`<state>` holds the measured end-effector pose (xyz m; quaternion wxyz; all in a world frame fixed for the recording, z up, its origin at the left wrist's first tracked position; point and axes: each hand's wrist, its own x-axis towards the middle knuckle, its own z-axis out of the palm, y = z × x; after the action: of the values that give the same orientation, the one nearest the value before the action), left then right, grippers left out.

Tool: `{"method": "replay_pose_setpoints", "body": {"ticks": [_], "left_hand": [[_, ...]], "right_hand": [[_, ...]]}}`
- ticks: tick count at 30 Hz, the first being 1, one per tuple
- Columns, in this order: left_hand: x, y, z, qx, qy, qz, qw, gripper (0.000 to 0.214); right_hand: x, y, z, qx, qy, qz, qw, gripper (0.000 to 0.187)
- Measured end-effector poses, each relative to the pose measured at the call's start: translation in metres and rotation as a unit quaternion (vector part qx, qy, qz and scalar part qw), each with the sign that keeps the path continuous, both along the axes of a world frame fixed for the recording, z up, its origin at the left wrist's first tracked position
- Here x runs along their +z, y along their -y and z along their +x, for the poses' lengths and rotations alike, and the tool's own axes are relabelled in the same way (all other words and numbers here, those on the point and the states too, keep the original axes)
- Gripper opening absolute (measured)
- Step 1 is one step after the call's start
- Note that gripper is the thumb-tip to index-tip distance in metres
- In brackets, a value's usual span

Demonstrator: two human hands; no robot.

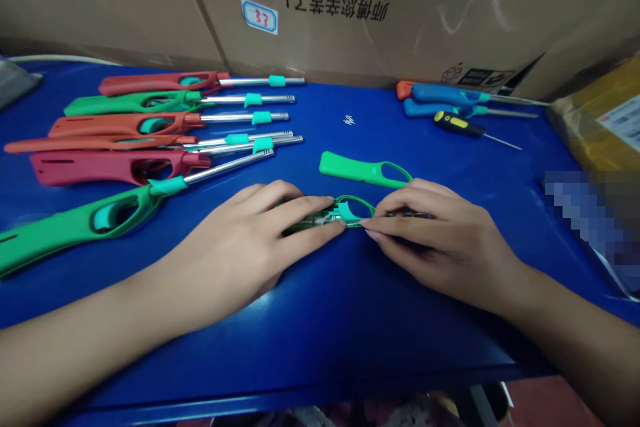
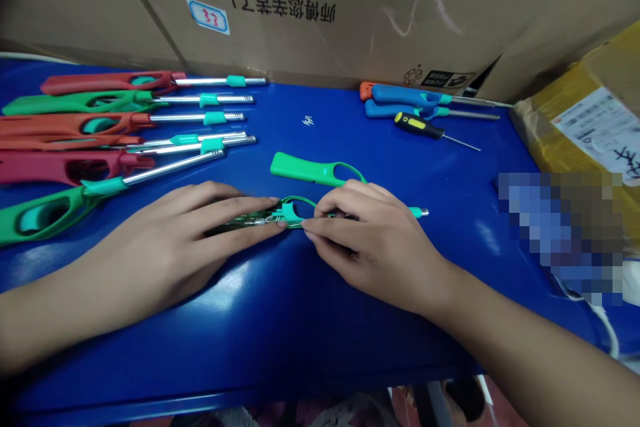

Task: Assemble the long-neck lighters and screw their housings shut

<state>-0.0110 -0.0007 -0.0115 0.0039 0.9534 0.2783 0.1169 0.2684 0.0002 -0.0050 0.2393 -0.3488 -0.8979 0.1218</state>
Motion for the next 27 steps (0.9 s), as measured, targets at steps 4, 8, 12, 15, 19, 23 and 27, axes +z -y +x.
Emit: {"method": "replay_pose_setpoints", "body": {"ticks": [4, 8, 12, 15, 19, 23, 27], "left_hand": [[-0.0003, 0.0, 0.0009, 0.004, 0.007, -0.007, 1.0, 0.048], [-0.0006, -0.0001, 0.0014, 0.007, 0.01, -0.011, 1.0, 0.048], [-0.0008, -0.0003, 0.0017, 0.006, 0.008, -0.01, 1.0, 0.048], [-0.0018, 0.0, 0.0016, 0.013, 0.016, -0.014, 1.0, 0.048], [-0.0025, 0.0009, 0.0006, 0.01, 0.023, -0.02, 0.999, 0.048], [-0.0024, 0.0014, -0.0001, 0.011, 0.022, -0.025, 0.999, 0.049], [-0.0021, 0.0004, 0.0014, 0.012, 0.027, -0.026, 0.999, 0.048]], "right_hand": [[0.0029, 0.0003, -0.0023, -0.004, -0.022, -0.029, 0.999, 0.017], [0.0038, 0.0012, -0.002, -0.005, -0.04, -0.025, 0.999, 0.018], [0.0038, 0.0015, -0.0016, -0.008, -0.035, -0.019, 0.999, 0.015], [0.0038, 0.0008, -0.0023, -0.01, -0.032, -0.026, 0.999, 0.015], [0.0045, -0.0005, -0.0033, -0.005, -0.027, -0.042, 0.999, 0.015], [0.0061, -0.0002, -0.0032, -0.005, -0.018, -0.051, 0.999, 0.015], [0.0067, 0.0006, -0.0017, -0.004, -0.026, -0.042, 0.999, 0.015]]}}
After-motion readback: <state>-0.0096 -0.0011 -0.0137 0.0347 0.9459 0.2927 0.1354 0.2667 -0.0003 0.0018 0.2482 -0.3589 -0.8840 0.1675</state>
